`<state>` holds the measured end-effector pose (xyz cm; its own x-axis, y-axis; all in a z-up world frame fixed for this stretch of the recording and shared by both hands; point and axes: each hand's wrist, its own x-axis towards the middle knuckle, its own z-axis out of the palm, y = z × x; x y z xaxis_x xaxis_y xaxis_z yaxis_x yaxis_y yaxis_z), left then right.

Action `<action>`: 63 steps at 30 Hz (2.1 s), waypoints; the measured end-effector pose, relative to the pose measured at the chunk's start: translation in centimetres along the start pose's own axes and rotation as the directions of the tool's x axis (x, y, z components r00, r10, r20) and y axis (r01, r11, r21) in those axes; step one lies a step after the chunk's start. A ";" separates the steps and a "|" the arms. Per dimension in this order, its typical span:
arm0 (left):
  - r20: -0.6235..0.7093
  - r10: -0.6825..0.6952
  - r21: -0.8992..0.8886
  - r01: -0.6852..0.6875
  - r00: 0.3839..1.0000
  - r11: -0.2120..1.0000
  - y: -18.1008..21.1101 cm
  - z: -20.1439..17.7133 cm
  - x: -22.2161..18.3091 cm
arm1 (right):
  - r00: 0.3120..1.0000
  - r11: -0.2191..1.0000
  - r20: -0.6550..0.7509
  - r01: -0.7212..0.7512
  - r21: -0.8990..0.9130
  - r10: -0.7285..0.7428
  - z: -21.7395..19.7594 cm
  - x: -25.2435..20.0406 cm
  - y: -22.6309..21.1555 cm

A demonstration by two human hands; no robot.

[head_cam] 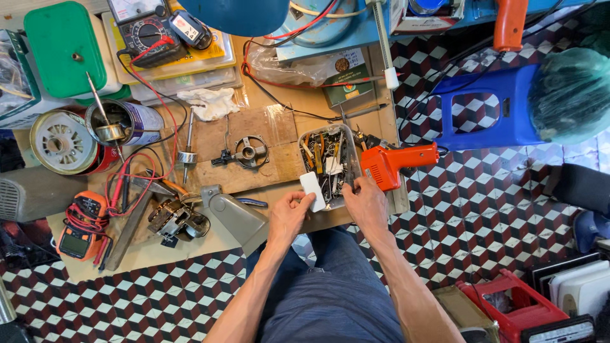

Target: The person disassembles a small electrical component, likely a fan motor, using a hammer and screwdriver to remove parts. They clean the component with a cloth and use a multimeter to test electrical continuity. The person then reassembles the component and tests it again.

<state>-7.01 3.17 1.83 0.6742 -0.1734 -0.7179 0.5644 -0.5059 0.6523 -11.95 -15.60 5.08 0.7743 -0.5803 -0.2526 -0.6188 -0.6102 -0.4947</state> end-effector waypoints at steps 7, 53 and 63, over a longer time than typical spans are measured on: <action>-0.050 0.211 0.033 -0.209 0.976 0.977 0.2 2.1 2.1 | 0.943 0.933 0.312 -0.209 0.295 0.112 -5.1 -1.5 -4.9; -0.357 0.368 0.262 -0.287 0.859 0.922 -0.5 -11.9 10.3 | 0.890 0.980 0.456 0.112 -0.163 -0.026 6.8 3.5 -20.5; -0.342 0.339 0.313 -0.234 0.876 0.920 0.0 -11.8 10.3 | 0.877 0.988 0.480 0.084 -0.131 -0.011 6.6 3.8 -20.4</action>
<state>5.57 11.39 -2.69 0.9452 -0.0345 -0.3246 0.2125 -0.6898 0.6921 4.49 -1.79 8.76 0.7497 -0.2435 -0.6154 -0.5635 -0.7224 -0.4007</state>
